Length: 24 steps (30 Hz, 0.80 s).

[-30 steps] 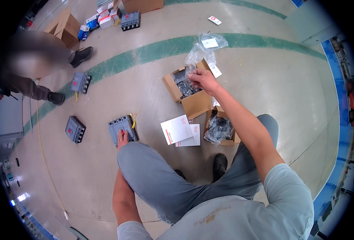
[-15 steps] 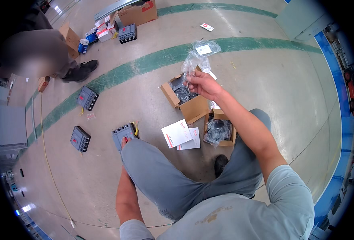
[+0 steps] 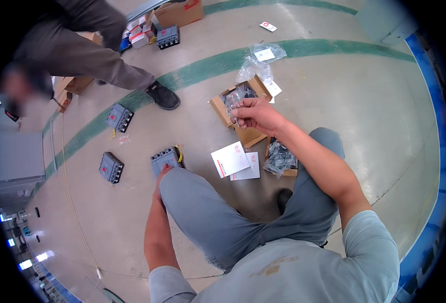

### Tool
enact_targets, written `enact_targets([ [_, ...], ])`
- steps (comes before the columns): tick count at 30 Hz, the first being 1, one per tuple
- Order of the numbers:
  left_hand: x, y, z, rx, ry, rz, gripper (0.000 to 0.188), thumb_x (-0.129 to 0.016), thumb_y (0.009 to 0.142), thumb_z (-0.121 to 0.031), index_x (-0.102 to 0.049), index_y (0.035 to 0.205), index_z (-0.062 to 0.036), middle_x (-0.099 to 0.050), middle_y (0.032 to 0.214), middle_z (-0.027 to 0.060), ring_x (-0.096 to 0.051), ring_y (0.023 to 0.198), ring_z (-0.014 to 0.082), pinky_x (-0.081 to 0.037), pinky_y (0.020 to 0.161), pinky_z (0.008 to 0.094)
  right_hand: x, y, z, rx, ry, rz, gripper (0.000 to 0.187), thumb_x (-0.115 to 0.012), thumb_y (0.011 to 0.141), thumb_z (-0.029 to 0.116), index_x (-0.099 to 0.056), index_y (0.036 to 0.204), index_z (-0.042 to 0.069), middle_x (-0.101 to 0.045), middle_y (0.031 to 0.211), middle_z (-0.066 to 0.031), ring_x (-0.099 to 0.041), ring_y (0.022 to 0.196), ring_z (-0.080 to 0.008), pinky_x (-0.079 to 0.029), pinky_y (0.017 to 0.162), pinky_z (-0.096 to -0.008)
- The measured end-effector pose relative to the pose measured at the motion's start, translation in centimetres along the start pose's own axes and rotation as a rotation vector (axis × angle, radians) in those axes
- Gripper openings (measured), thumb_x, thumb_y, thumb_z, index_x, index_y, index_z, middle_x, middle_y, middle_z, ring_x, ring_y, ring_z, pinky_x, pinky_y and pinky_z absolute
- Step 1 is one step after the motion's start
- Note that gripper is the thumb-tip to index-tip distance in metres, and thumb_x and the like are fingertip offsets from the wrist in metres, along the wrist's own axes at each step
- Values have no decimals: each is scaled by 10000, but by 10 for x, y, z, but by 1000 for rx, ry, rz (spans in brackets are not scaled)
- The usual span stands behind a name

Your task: The person sits on the floor and unpacks several cardboard boxes containing electrical components and hardware. They remove plastic-wrapped items, small bags of screws, and instruction booklets, placing them on the floor alongside gray electrical boxes.

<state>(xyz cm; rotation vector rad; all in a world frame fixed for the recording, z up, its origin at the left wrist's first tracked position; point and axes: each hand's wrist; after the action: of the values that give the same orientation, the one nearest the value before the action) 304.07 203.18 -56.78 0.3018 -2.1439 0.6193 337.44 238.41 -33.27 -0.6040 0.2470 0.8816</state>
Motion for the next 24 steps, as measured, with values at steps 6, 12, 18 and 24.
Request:
enact_targets([
  [6,103,30,-167,235,-749,240,709,-581,991,-577,-518,1451,-41,-641,1305,131,-663,1134,223,-564,885,377,-21,0,-6,-24,-73,77,132,-744,921,132,-676,884,26,-655,755,-20,-598,629,-77,-489,594,-221],
  [12,157,-7,-298,102,-1002,239,684,-516,1037,-534,-457,1481,-18,-603,1346,138,-637,1172,230,-553,939,400,-44,14,-26,-77,-119,227,138,-750,906,139,-676,863,31,-634,730,-14,-585,619,-78,-472,580,-228],
  [18,123,-14,-326,122,-1283,114,585,-495,1063,-479,-513,1412,-11,-635,1271,105,-642,1057,202,-540,886,384,-72,20,-40,-6,-247,340,122,-739,878,130,-685,845,25,-629,733,-25,-585,627,-88,-474,569,-259],
  [24,108,-45,-315,171,-1622,-205,453,-395,1112,-370,-566,1314,-3,-657,1220,107,-640,1006,214,-521,801,367,-107,24,-48,-7,-356,459,176,-737,892,168,-689,870,0,-640,749,-45,-596,636,-102,-482,566,-268],
])
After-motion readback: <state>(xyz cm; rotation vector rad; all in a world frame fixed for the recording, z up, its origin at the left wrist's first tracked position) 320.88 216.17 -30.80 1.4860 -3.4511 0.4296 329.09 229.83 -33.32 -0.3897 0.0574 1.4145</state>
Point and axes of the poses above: each hand's wrist, its own y-axis towards the middle knuckle, its own x-axis out of the back of the hand, z = x × y
